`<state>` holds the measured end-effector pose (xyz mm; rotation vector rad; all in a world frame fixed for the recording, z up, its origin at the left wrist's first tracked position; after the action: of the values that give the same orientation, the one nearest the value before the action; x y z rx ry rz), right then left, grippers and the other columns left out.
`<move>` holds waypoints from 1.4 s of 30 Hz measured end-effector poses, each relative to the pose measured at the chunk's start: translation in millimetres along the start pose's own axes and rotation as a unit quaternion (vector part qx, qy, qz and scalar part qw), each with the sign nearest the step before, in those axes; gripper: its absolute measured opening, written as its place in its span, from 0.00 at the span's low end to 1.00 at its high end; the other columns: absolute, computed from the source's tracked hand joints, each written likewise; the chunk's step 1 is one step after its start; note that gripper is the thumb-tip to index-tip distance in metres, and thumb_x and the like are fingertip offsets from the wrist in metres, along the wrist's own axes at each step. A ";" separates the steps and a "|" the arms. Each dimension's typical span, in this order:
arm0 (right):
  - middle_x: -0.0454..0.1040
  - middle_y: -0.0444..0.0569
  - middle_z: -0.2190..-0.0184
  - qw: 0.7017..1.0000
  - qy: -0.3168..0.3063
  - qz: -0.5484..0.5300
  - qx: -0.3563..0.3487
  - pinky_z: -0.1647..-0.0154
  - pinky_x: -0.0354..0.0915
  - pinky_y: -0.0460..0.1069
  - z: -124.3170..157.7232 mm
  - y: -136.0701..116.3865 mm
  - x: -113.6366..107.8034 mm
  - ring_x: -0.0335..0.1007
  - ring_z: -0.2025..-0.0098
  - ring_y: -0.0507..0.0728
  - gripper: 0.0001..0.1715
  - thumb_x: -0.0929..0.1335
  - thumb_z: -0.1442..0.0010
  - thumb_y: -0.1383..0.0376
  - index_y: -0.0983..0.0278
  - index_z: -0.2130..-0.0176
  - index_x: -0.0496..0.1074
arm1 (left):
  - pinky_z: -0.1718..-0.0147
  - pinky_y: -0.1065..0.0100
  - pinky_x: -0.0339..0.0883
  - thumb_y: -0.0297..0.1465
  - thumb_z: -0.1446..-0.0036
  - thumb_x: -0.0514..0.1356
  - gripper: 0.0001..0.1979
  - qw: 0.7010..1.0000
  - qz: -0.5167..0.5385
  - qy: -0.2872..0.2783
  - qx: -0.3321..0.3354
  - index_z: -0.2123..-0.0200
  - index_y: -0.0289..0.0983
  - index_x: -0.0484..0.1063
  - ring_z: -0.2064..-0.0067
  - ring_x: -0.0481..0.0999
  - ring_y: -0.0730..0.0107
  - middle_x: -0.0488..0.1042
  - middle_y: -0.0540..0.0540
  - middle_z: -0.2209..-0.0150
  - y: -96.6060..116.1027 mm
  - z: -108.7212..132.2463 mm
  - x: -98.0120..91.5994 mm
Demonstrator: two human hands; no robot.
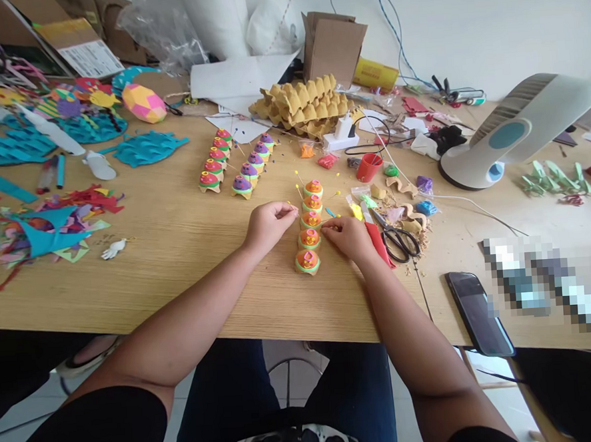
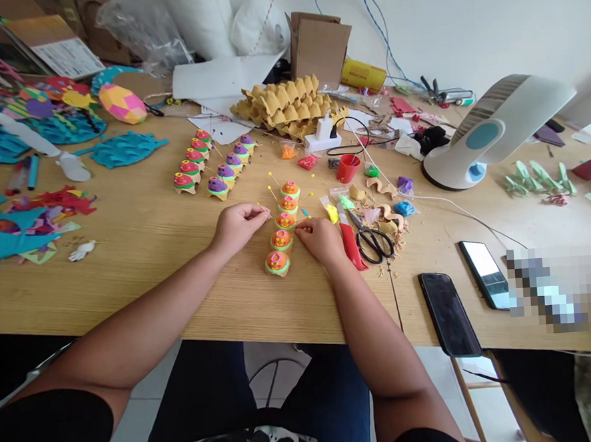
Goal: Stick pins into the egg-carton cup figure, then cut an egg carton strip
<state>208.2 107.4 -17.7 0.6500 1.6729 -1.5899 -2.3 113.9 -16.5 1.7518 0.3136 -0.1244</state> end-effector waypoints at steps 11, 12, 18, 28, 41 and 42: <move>0.83 0.45 0.63 1.000 -0.006 0.031 -0.003 0.66 0.62 0.48 -0.8 -2.1 0.7 0.74 0.65 0.55 0.13 0.70 0.39 0.60 0.57 0.58 0.84 | 0.57 0.67 0.75 0.34 0.47 0.66 0.08 1.000 0.015 -0.006 0.006 0.67 0.36 0.81 0.61 0.83 0.64 0.84 0.45 0.63 -2.9 -1.1 3.5; 0.83 0.45 0.63 1.000 -0.006 0.030 -0.003 0.65 0.62 0.48 -0.8 -2.3 0.7 0.74 0.65 0.55 0.13 0.69 0.39 0.60 0.57 0.58 0.84 | 0.57 0.67 0.75 0.35 0.47 0.66 0.08 1.000 0.016 -0.006 0.008 0.67 0.36 0.81 0.61 0.83 0.64 0.84 0.45 0.63 -2.9 -1.2 3.7; 0.83 0.46 0.66 1.000 -0.009 0.025 0.008 0.66 0.62 0.48 -0.8 -1.4 1.5 0.74 0.66 0.56 0.14 0.69 0.40 0.59 0.57 0.57 0.84 | 0.58 0.66 0.75 0.35 0.46 0.65 0.09 1.000 0.007 -0.009 0.010 0.67 0.36 0.81 0.61 0.83 0.64 0.84 0.45 0.63 -0.5 -0.9 4.6; 0.83 0.46 0.66 1.000 -0.007 0.030 0.002 0.66 0.61 0.48 -2.0 -0.3 2.6 0.74 0.65 0.56 0.15 0.69 0.40 0.59 0.57 0.57 0.84 | 0.58 0.65 0.74 0.36 0.46 0.65 0.08 1.000 0.001 -0.011 0.010 0.67 0.36 0.80 0.61 0.82 0.63 0.84 0.44 0.63 -0.1 0.0 4.9; 0.83 0.45 0.65 1.000 -0.011 0.024 0.017 0.66 0.62 0.48 -1.1 -0.4 1.4 0.75 0.65 0.56 0.14 0.69 0.40 0.59 0.56 0.58 0.84 | 0.58 0.64 0.74 0.36 0.47 0.66 0.09 1.000 0.008 -0.009 0.007 0.68 0.36 0.80 0.61 0.83 0.62 0.84 0.44 0.64 -1.0 -0.2 5.4; 0.83 0.45 0.65 1.000 -0.011 0.023 0.018 0.66 0.62 0.48 -1.1 -0.1 1.3 0.75 0.66 0.56 0.14 0.69 0.40 0.59 0.56 0.58 0.84 | 0.58 0.64 0.74 0.36 0.47 0.66 0.09 1.000 0.009 -0.009 0.006 0.68 0.36 0.80 0.61 0.83 0.62 0.84 0.44 0.64 -0.9 -0.1 5.2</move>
<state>207.1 108.4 -18.7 0.6824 1.6061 -1.5933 2.5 114.9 -18.7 1.7650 0.2841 -0.1290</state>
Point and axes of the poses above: each hand's wrist, its own z-axis away from the middle knuckle, its own x-axis out of the palm, y = z × x, the point moved 8 cm from there along -z, towards the middle knuckle
